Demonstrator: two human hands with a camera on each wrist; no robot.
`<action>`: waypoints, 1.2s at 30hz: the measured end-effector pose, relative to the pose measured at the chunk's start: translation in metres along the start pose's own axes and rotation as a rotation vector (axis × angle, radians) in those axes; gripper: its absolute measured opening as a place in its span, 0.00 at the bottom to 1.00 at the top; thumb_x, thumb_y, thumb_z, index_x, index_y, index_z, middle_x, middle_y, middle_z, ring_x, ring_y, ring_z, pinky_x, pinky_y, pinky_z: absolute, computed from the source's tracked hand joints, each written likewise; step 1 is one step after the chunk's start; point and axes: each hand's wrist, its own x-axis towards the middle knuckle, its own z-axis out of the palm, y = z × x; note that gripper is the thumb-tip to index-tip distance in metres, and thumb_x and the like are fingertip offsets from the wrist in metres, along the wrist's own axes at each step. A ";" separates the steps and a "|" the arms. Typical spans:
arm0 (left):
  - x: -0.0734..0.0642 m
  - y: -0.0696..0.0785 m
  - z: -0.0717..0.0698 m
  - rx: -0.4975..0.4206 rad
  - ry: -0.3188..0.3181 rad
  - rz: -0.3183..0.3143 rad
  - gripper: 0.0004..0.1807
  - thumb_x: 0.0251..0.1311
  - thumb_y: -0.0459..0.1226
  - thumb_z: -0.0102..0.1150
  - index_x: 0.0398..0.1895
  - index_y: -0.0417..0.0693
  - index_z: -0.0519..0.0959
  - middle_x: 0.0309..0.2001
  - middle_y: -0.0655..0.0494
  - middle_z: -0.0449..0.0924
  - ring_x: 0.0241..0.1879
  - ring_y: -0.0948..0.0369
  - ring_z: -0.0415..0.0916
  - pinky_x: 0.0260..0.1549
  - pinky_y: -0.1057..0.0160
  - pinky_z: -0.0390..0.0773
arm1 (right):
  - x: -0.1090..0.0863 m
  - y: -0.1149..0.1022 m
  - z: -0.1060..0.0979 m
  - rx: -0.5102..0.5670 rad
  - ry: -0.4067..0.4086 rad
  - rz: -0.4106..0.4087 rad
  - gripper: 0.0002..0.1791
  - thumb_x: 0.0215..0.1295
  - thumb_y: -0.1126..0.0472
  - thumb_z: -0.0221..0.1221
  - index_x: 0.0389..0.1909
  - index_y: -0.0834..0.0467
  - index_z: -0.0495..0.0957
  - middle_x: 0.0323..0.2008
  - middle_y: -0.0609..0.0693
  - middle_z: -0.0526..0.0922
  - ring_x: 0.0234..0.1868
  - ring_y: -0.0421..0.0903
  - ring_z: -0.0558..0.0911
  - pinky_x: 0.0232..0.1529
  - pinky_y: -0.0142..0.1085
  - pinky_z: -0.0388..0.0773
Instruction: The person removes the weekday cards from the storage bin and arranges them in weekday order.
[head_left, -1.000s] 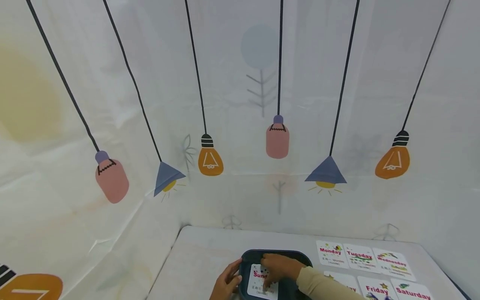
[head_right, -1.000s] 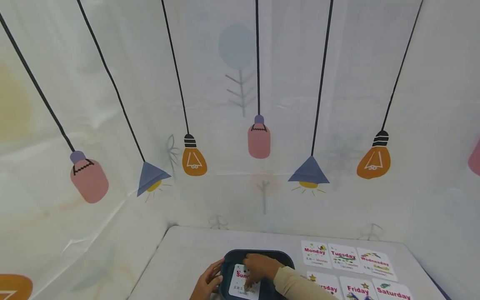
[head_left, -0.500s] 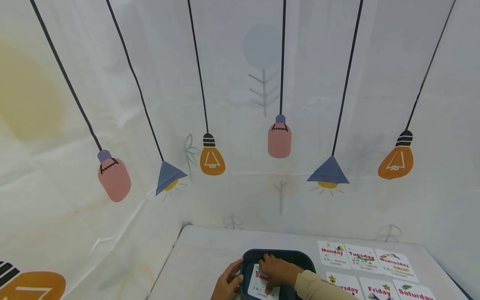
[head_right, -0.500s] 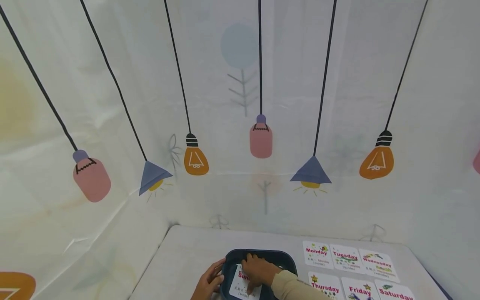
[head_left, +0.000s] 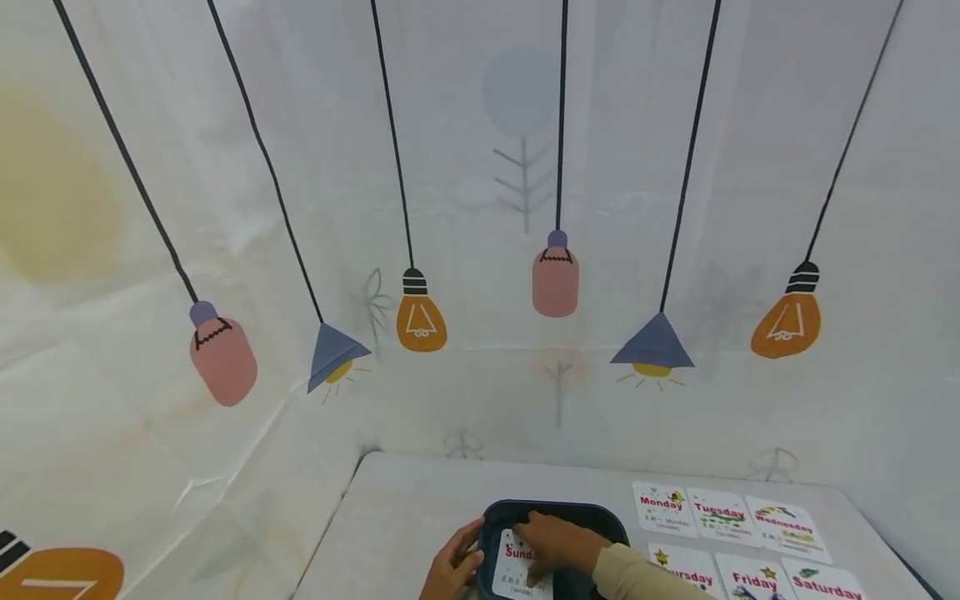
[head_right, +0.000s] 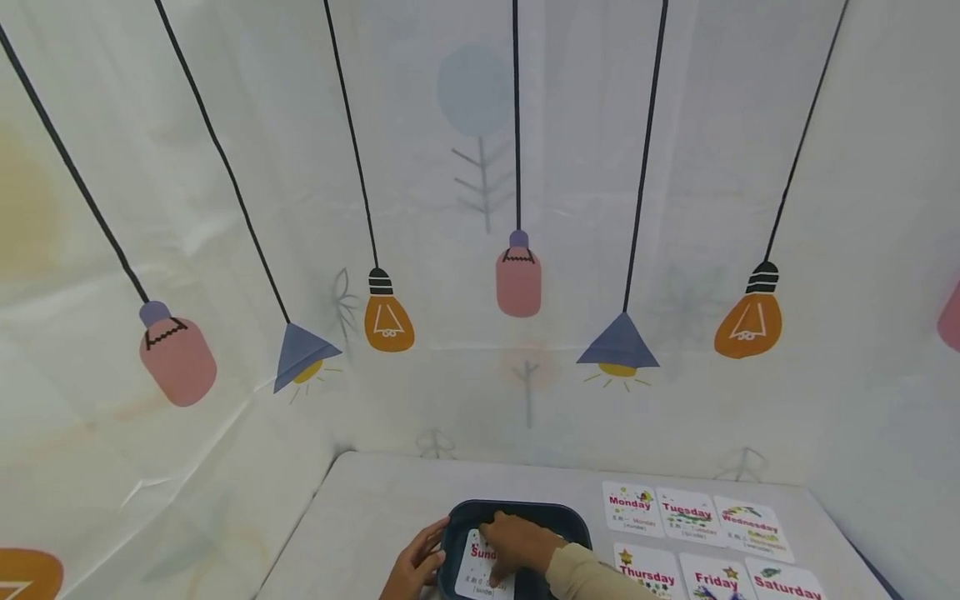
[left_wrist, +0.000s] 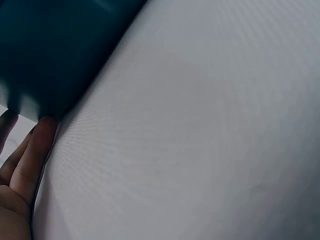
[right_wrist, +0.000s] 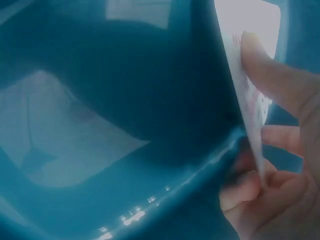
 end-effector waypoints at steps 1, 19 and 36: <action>0.000 0.000 0.000 -0.002 -0.006 0.000 0.26 0.62 0.44 0.54 0.64 0.56 0.67 0.66 0.42 0.64 0.58 0.45 0.71 0.41 0.56 0.81 | -0.001 0.003 0.000 0.027 0.011 -0.013 0.39 0.39 0.45 0.72 0.56 0.50 0.74 0.37 0.45 0.77 0.28 0.35 0.70 0.33 0.33 0.76; 0.004 0.001 0.004 0.062 -0.028 0.108 0.26 0.63 0.46 0.52 0.65 0.56 0.65 0.67 0.41 0.62 0.61 0.53 0.69 0.37 0.64 0.81 | -0.056 0.050 -0.015 0.612 0.435 -0.050 0.32 0.49 0.46 0.66 0.56 0.51 0.74 0.45 0.51 0.81 0.29 0.31 0.77 0.29 0.27 0.75; 0.002 -0.001 0.003 0.037 0.019 0.005 0.29 0.60 0.52 0.53 0.65 0.59 0.66 0.68 0.45 0.62 0.58 0.52 0.72 0.36 0.62 0.80 | -0.142 0.075 -0.005 0.845 0.487 0.286 0.26 0.63 0.47 0.55 0.61 0.52 0.71 0.46 0.55 0.81 0.26 0.38 0.80 0.25 0.28 0.76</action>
